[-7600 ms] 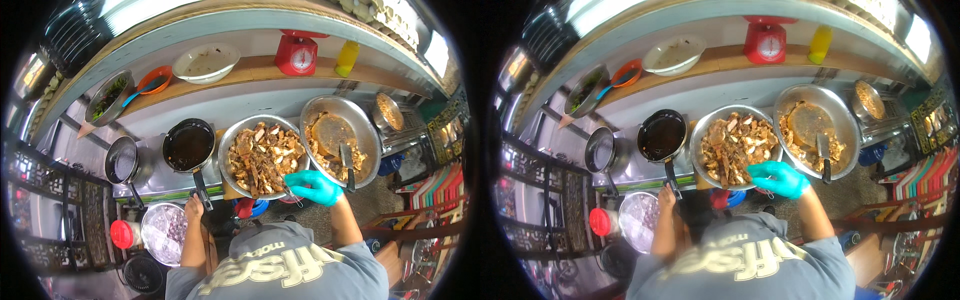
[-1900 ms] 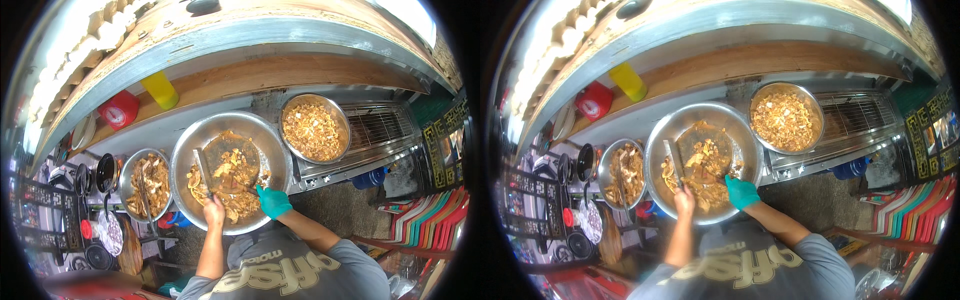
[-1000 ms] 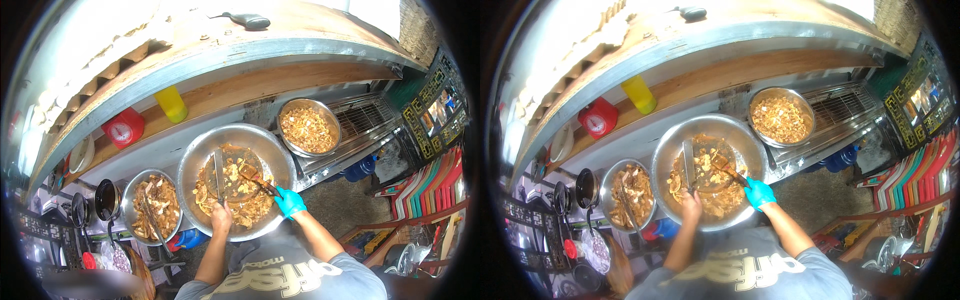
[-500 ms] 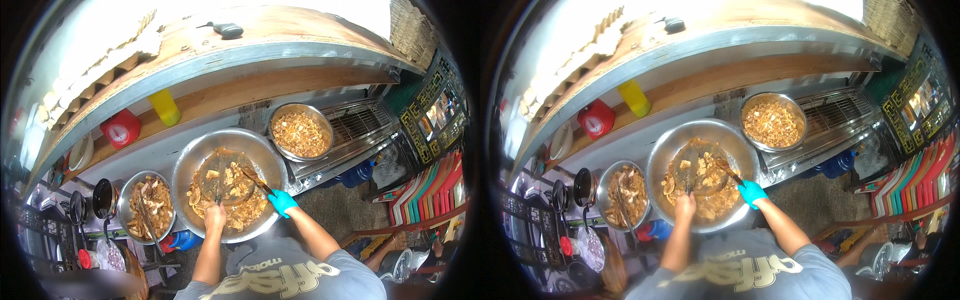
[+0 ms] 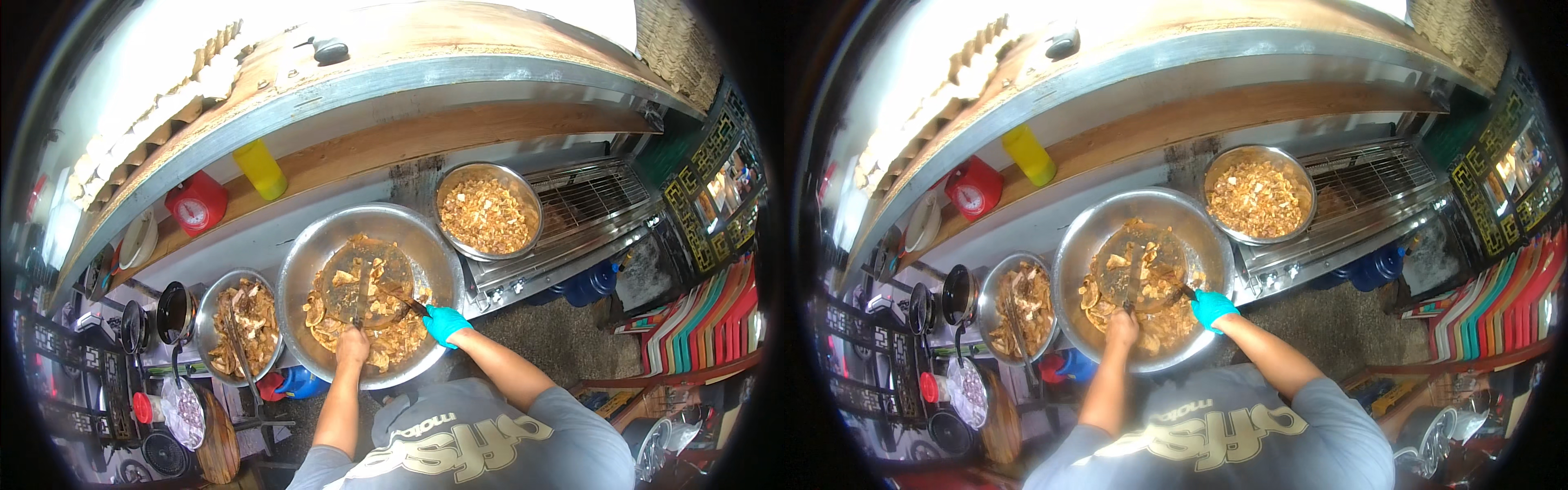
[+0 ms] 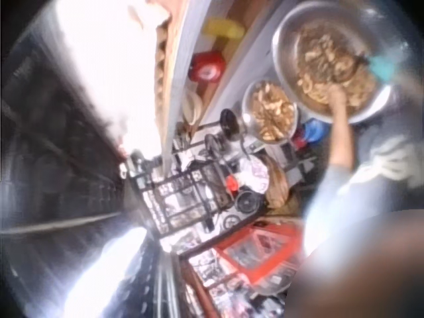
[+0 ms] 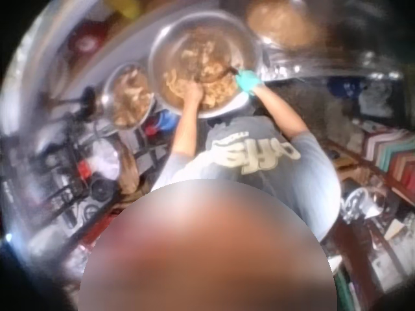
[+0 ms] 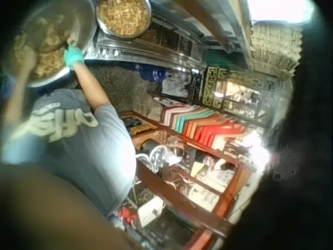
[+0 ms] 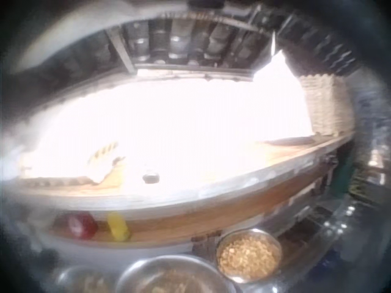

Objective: The person uses a knife and wooden spatula to chop and mix cooked meat in a large metal bowl, then transfers portions into a frying pan. The process is repeated multiple times with consistent chopping and mixing motions.

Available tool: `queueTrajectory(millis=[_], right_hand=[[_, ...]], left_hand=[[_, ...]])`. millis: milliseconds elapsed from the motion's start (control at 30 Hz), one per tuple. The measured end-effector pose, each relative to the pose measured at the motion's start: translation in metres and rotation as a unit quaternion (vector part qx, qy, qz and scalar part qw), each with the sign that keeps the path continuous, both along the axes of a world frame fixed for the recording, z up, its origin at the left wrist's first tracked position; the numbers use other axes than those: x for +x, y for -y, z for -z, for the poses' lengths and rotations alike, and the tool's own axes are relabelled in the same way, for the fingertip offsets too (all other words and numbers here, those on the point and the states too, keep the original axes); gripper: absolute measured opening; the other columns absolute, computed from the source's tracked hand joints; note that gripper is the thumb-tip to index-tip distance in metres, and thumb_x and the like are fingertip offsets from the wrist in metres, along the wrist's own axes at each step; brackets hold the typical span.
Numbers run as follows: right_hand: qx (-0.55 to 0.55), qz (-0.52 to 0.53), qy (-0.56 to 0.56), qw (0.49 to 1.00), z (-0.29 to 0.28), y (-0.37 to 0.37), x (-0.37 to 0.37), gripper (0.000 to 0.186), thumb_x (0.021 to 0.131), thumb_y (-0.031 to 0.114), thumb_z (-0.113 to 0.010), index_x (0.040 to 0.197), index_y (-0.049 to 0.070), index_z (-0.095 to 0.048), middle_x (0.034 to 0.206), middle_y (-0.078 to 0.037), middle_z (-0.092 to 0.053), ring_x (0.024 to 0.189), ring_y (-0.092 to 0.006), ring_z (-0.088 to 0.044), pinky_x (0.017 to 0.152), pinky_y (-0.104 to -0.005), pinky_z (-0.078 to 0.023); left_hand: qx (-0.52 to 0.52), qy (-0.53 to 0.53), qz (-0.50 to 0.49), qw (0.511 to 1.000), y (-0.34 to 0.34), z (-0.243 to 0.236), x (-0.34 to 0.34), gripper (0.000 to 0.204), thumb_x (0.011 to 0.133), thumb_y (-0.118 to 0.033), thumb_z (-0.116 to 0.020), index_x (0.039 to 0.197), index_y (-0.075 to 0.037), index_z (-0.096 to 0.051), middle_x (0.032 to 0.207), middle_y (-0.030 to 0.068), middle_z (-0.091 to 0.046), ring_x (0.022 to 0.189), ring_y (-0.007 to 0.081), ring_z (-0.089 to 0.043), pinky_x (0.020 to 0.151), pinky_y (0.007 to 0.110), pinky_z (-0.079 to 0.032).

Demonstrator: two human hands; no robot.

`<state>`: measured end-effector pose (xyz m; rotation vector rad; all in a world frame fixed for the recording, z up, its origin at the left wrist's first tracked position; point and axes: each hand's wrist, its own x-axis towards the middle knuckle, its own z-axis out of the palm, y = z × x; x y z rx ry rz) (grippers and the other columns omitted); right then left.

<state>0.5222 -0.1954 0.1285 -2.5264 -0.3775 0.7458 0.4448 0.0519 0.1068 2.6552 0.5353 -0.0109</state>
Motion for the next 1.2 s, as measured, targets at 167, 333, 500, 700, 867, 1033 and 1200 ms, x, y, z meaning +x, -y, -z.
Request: queueTrajectory(millis=[167, 333, 500, 700, 867, 1033, 1200], right_hand=[[0.018, 0.051, 0.071, 0.996, -0.033, 0.013, -0.023, 0.045, 0.097, 0.033, -0.047, 0.129, 0.002, -0.055, 0.102, -0.026, -0.067, 0.094, -0.0445, -0.064, 0.082, -0.0547, -0.050], [-0.055, 0.001, 0.047, 0.997, -0.051, 0.027, -0.071, 0.053, 0.096, 0.033, -0.048, 0.139, 0.001, -0.047, 0.103, -0.028, -0.066, 0.094, -0.0433, -0.065, 0.082, -0.0535, -0.051], [-0.050, 0.032, 0.056, 0.997, -0.033, 0.002, -0.079, 0.054, 0.095, 0.030, -0.047, 0.142, 0.003, -0.045, 0.100, -0.025, -0.068, 0.089, -0.0436, -0.066, 0.079, -0.0549, -0.051], [-0.056, 0.074, 0.039, 0.995, -0.023, -0.006, -0.076, 0.055, 0.096, 0.032, -0.045, 0.141, 0.001, -0.045, 0.101, -0.026, -0.066, 0.091, -0.0446, -0.064, 0.082, -0.0544, -0.050], [-0.036, 0.070, 0.048, 0.996, -0.026, -0.003, -0.077, 0.055, 0.096, 0.033, -0.045, 0.141, 0.002, -0.045, 0.103, -0.026, -0.067, 0.092, -0.0440, -0.064, 0.083, -0.0540, -0.050], [-0.042, 0.070, 0.034, 0.996, -0.025, 0.006, -0.071, 0.051, 0.095, 0.031, -0.047, 0.135, 0.000, -0.050, 0.100, -0.026, -0.067, 0.090, -0.0441, -0.065, 0.080, -0.0549, -0.050], [-0.025, 0.056, 0.052, 0.997, -0.027, 0.022, -0.065, 0.049, 0.095, 0.030, -0.047, 0.133, 0.000, -0.051, 0.098, -0.026, -0.067, 0.090, -0.0439, -0.065, 0.079, -0.0549, -0.050]], left_hand=[[-0.018, -0.025, -0.065, 0.997, -0.006, -0.002, 0.003, 0.035, 0.095, -0.030, -0.055, 0.097, 0.004, -0.060, 0.086, 0.0298, -0.068, 0.086, 0.0463, -0.067, 0.079, 0.053, -0.054], [-0.012, -0.025, 0.011, 1.000, -0.020, 0.010, -0.003, 0.034, 0.094, -0.029, -0.057, 0.096, 0.005, -0.059, 0.083, 0.0307, -0.067, 0.082, 0.0474, -0.067, 0.078, 0.055, -0.053], [-0.053, -0.052, 0.050, 0.996, -0.029, 0.009, -0.004, 0.035, 0.094, -0.030, -0.057, 0.096, 0.005, -0.059, 0.085, 0.0306, -0.067, 0.083, 0.0470, -0.067, 0.078, 0.054, -0.053], [-0.050, 0.002, 0.040, 0.998, -0.031, -0.006, -0.006, 0.033, 0.095, -0.029, -0.055, 0.095, 0.004, -0.058, 0.083, 0.0307, -0.067, 0.082, 0.0478, -0.067, 0.077, 0.056, -0.053], [-0.016, -0.042, 0.102, 0.994, -0.030, -0.003, -0.012, 0.036, 0.095, -0.030, -0.055, 0.098, 0.005, -0.057, 0.083, 0.0323, -0.066, 0.080, 0.0495, -0.066, 0.075, 0.056, -0.053], [-0.075, -0.055, 0.036, 0.995, -0.024, -0.003, -0.014, 0.036, 0.095, -0.031, -0.056, 0.094, 0.005, -0.058, 0.085, 0.0315, -0.067, 0.082, 0.0490, -0.066, 0.076, 0.055, -0.053], [0.011, -0.010, 0.063, 0.998, -0.013, -0.006, -0.012, 0.040, 0.096, -0.034, -0.054, 0.105, 0.005, -0.055, 0.081, 0.0312, -0.067, 0.083, 0.0495, -0.066, 0.076, 0.057, -0.052]])
